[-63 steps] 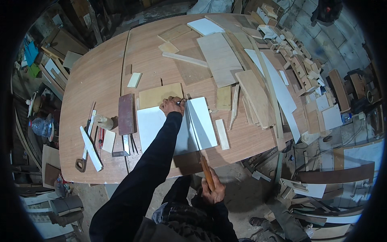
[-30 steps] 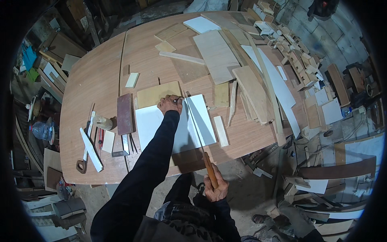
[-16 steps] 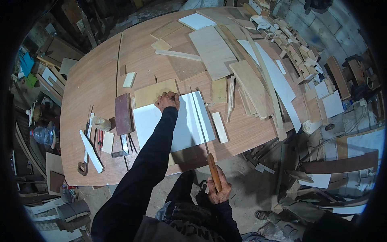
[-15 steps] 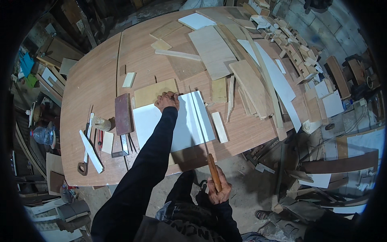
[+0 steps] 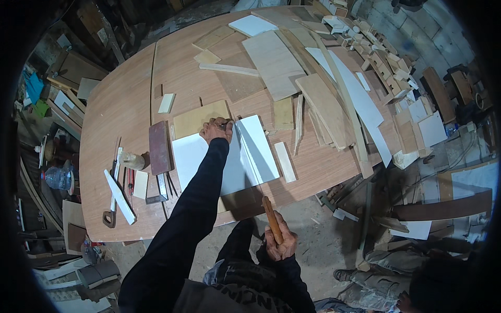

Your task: The person positions a white board on a workbench, marks a line across it using a square and a pencil, and cuts along the line with a hand saw.

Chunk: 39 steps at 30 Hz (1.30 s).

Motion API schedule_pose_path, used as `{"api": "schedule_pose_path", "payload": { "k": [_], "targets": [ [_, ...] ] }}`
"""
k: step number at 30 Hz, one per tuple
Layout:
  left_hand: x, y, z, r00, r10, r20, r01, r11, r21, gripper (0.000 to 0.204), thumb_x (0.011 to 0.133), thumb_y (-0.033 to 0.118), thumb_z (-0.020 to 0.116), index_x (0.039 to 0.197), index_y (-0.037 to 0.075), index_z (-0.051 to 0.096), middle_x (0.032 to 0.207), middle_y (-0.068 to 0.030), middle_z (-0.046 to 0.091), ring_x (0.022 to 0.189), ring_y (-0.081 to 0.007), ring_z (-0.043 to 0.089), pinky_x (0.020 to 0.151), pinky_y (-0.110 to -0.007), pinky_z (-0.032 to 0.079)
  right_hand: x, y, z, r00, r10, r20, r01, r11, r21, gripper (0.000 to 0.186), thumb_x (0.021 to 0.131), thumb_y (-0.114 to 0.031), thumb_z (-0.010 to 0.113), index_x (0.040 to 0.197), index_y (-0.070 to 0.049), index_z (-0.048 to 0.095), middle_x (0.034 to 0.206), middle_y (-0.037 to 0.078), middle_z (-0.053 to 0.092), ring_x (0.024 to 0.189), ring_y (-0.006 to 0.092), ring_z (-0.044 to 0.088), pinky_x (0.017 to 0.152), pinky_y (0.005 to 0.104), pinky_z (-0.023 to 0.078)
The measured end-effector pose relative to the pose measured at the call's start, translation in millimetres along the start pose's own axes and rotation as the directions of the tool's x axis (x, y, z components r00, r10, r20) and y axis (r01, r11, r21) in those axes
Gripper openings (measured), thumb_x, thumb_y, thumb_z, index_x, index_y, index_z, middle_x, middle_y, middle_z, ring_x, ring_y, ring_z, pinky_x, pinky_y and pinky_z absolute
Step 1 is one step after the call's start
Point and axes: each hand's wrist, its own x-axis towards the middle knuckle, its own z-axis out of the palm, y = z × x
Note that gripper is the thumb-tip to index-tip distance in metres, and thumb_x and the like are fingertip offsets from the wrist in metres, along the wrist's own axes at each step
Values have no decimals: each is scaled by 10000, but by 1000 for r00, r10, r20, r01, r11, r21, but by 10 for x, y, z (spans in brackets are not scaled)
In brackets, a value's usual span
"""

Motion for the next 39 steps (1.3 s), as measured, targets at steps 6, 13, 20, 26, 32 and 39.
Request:
{"api": "schedule_pose_path", "payload": {
  "k": [6,13,20,26,32,39],
  "targets": [
    [-2,44,-69,999,-8,50,7,1000,25,275,746,451,666,890,218,693,1036,-21,612,1023,-245,498,887,-433,299,12,-38,-16,1000,-2,26,3,999,-46,453,810,-117,609,1240,10,546,1122,204,634,964,271,660,814,333,511],
    [30,13,12,1000,-17,2,17,1000,-2,206,689,400,671,829,253,704,975,15,600,994,-204,471,907,-400,253,51,13,-5,999,-42,30,44,996,-79,445,805,-96,611,1233,9,550,1109,200,640,923,267,670,776,324,522],
    [30,-15,37,1000,-15,-21,14,999,-29,190,658,365,675,792,233,697,933,5,589,957,-211,463,864,-406,257,163,-118,-28,997,-44,64,46,998,-43,438,796,-23,593,1232,-22,556,1116,186,642,946,245,665,807,320,511],
    [25,8,34,998,8,-62,-9,1000,-26,175,667,351,675,786,225,696,927,2,592,949,-219,473,865,-407,262,293,-103,10,993,61,106,-56,997,-44,433,800,-17,596,1230,-4,550,1116,204,637,977,262,654,834,327,500],
    [31,12,0,1000,-23,-13,23,999,-34,158,690,346,669,789,226,696,934,3,597,960,-224,478,869,-415,268,221,-50,-18,996,-67,55,69,997,-32,435,801,-15,597,1233,-35,561,1072,188,655,917,256,666,788,325,508],
    [33,38,1,1000,-25,6,25,999,-31,151,682,335,686,790,229,693,932,7,600,960,-222,478,867,-424,268,326,-25,82,998,-41,57,46,996,-80,438,803,-32,594,1238,-17,550,1042,205,659,905,282,676,780,341,522]
  ]
}}
